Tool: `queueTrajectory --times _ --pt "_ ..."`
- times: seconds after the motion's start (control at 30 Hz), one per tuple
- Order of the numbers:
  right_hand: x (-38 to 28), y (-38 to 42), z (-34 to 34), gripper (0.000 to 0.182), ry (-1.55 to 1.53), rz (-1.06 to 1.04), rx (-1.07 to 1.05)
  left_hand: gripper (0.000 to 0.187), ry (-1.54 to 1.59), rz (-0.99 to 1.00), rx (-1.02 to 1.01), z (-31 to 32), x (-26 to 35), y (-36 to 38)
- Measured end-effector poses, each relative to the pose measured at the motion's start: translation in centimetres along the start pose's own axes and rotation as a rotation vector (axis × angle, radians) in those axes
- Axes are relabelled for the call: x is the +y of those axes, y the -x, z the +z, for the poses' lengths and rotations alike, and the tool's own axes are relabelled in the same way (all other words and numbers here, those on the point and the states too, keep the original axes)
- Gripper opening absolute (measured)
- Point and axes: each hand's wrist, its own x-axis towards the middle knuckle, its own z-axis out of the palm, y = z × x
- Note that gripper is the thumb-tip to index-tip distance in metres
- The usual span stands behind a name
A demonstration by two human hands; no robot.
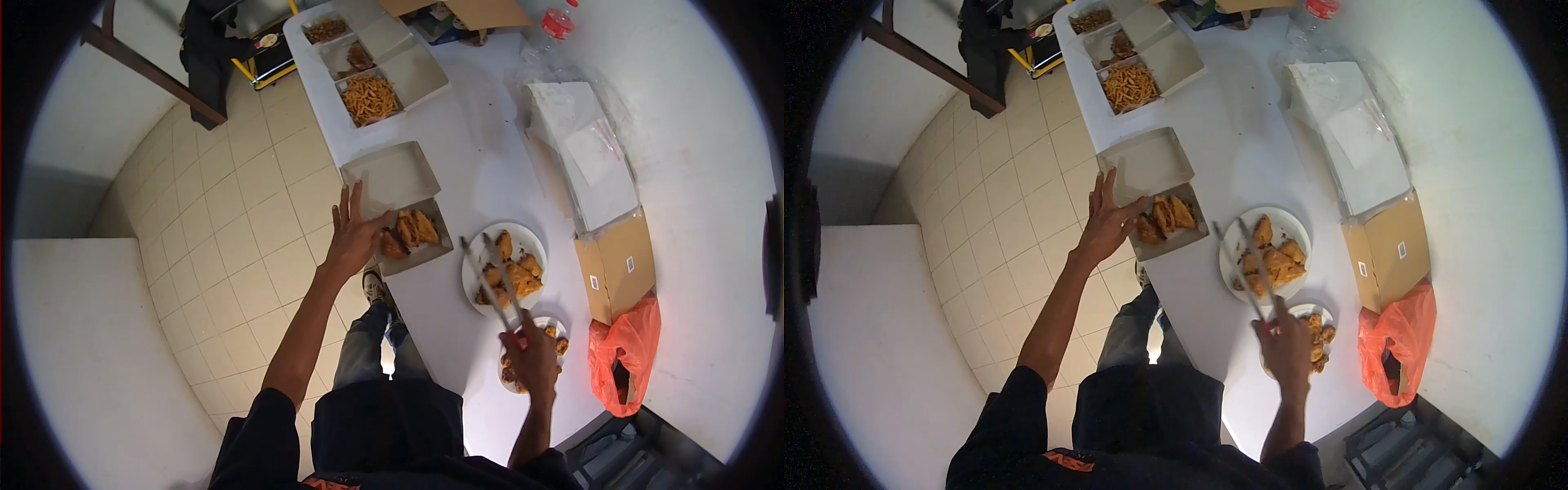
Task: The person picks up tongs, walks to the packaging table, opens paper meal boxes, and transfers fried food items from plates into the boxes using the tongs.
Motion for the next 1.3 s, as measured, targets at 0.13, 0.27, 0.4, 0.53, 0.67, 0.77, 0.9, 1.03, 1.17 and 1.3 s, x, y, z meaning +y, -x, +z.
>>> queueTrajectory --times 0.13,0.27,0.4,0.53,0.67,0.77,0.9,1.03,1.17,1.3 --pt "2.8 0.7 -3.1 0.054 0.067 0.102 0.096 0.052 0.02 -0.008 0.001 0.3 0.2 -0.2" --pt "2.5 -0.3 -3.0 0.051 0.316 0.068 0.172 0.054 -0.001 -0.043 -0.011 0.5 0.9 -0.2" --pt "0.2 -1.9 -2.7 0.047 0.362 0.17 0.073 0.052 0.002 -0.014 -0.001 0.3 1.1 -0.2" --pt "-0.2 -2.4 -2.3 0.04 0.417 0.142 0.094 0.048 -0.026 -0.033 -0.019 -0.5 0.9 -0.3" --pt "-1.0 -2.2 -2.4 0.034 0.376 0.15 0.118 0.046 -0.054 -0.039 -0.03 -0.6 0.7 -0.4" --pt "0.2 -2.3 -2.2 0.035 0.361 0.169 0.095 0.047 -0.048 -0.041 -0.041 -0.8 0.7 -0.5" --pt "0.2 -1.9 -2.1 0.039 0.288 0.153 0.082 0.048 -0.041 -0.018 -0.013 -0.9 0.7 -0.8" --pt "2.4 -2.0 -1.3 0.043 0.222 0.096 0.102 0.048 -0.056 -0.015 0.032 -1.0 0.3 -0.8" --pt "2.1 -1.6 -1.7 0.045 0.13 0.047 0.13 0.046 -0.021 -0.022 0.054 -1.0 0.2 -0.8" --pt "0.2 -1.1 -2.1 0.048 0.029 0.033 0.078 0.041 -0.006 -0.023 0.035 -1.1 0.2 -0.7"
